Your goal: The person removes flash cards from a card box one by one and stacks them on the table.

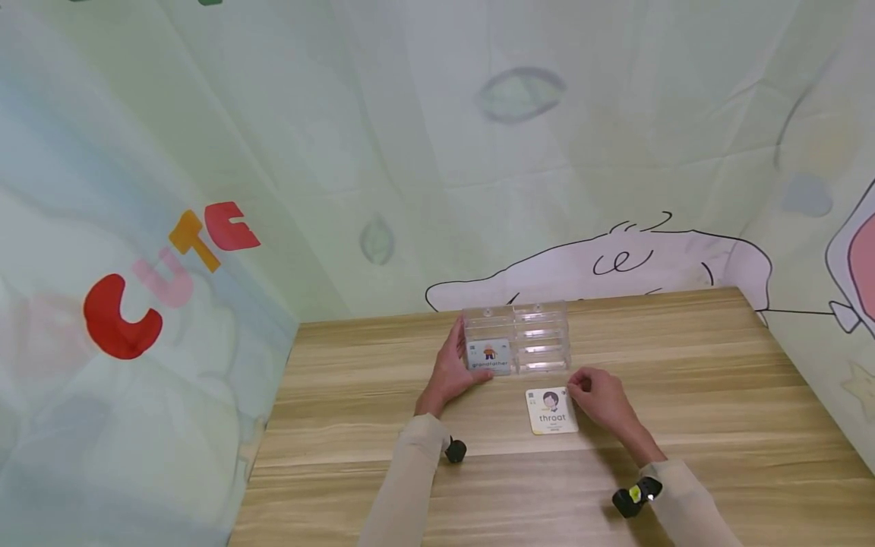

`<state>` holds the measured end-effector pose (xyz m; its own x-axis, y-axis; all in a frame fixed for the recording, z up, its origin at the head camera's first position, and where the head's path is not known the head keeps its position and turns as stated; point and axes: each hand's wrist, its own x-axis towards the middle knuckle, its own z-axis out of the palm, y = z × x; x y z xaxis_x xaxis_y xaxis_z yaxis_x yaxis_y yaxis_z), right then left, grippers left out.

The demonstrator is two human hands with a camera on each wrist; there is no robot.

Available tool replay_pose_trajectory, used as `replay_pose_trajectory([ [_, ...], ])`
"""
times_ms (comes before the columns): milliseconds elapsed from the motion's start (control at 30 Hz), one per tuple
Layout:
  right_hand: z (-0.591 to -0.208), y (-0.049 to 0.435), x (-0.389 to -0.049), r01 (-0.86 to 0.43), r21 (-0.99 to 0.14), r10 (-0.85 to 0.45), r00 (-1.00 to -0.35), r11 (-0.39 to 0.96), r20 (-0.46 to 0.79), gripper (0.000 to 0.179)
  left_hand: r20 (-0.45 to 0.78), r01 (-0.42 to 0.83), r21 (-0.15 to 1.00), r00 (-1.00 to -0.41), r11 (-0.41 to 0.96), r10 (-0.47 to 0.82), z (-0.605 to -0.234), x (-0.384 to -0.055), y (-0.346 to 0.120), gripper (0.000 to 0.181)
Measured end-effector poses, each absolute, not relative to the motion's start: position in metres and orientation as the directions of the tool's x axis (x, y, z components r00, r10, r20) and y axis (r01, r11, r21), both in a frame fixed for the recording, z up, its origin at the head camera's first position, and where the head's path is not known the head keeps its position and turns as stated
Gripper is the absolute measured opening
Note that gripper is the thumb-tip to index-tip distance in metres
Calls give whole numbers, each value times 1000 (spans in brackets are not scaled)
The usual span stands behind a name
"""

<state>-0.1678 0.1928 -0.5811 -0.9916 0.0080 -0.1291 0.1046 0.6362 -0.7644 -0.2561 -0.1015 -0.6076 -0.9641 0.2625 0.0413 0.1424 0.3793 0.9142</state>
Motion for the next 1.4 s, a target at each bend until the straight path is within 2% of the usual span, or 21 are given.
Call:
replay_pose_trajectory([
  [200,-572,196,-167,81,-757,-22,-992,649,-126,10,42,142,915,-965,378,260,-608,-257,-102,130],
  [500,-551,199,-172,-14,-732,-76,-996,682,-51,15,53,153,915,-963,374,265,-611,-257,-103,130],
  [867,-531,187,-190,-169,-739,-136,-985,653,105,21,32,135,911,-965,391,259,-608,-256,-102,130],
  [1167,-530,161,-195,-244,-768,-171,-969,592,177,29,43,147,909,-964,391,263,-611,-257,-103,131],
  [1400,-541,143,-202,-264,-791,-211,-962,553,173,29,57,158,919,-960,362,273,-612,-257,-104,131],
])
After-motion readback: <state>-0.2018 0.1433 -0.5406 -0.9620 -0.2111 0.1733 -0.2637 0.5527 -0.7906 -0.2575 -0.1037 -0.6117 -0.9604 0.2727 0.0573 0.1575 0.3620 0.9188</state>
